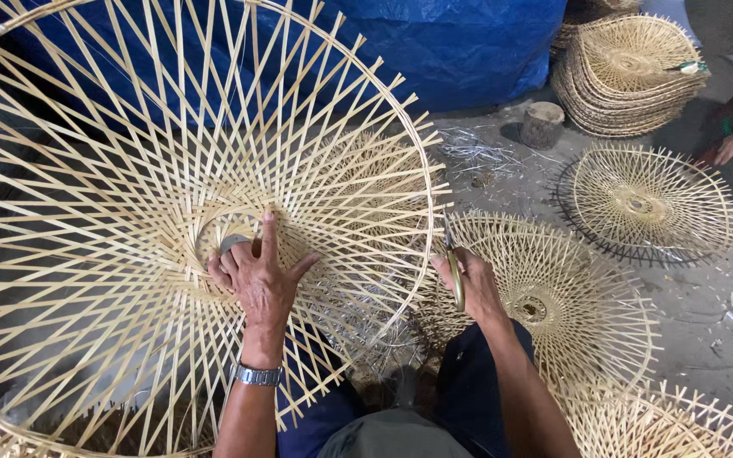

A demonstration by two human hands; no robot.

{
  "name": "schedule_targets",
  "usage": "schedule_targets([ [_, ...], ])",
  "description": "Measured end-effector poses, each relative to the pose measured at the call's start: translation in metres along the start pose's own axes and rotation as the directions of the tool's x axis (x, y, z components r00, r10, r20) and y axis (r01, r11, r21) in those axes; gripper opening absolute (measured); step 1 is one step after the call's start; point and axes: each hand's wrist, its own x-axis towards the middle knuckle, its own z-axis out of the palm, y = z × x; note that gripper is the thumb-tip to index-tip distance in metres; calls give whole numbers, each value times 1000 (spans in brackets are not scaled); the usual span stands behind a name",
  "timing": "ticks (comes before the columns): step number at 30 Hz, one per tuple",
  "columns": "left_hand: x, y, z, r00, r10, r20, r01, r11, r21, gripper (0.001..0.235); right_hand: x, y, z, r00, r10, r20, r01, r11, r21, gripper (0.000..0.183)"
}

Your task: The person uses shears to trim the protruding ends of bamboo strips on a large circular woven basket. They hold the basket steady with one hand while cutting the excess material around the rim with the other.

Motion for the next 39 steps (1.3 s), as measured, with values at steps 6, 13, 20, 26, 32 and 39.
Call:
schedule_targets([
  [6,0,1,0,1000,-13,14,13,1000,7,104,4,-1,0,999,-32,-16,33,997,69,52],
  [13,0,-1,2,1000,3,-6,-3,1000,-8,105,8,-15,0,999,-22,-32,23,1000,15,51],
  [20,1,1,0,999,4,-31,-5,1000,-29,106,12,-6,0,998,-52,-45,49,997,-63,58],
  [26,-1,3,-3,999,-6,-43,5,999,-37,106,13,11,3,995,-83,-58,79,995,-56,64],
  [32,-3,4,-1,997,-1,-72,-1,1000,-32,101,23,23,7,984,-155,-86,136,972,-190,63],
  [39,-5,7,2,993,24,-113,-23,1000,13,97,29,41,11,979,-196,-48,198,979,54,66],
])
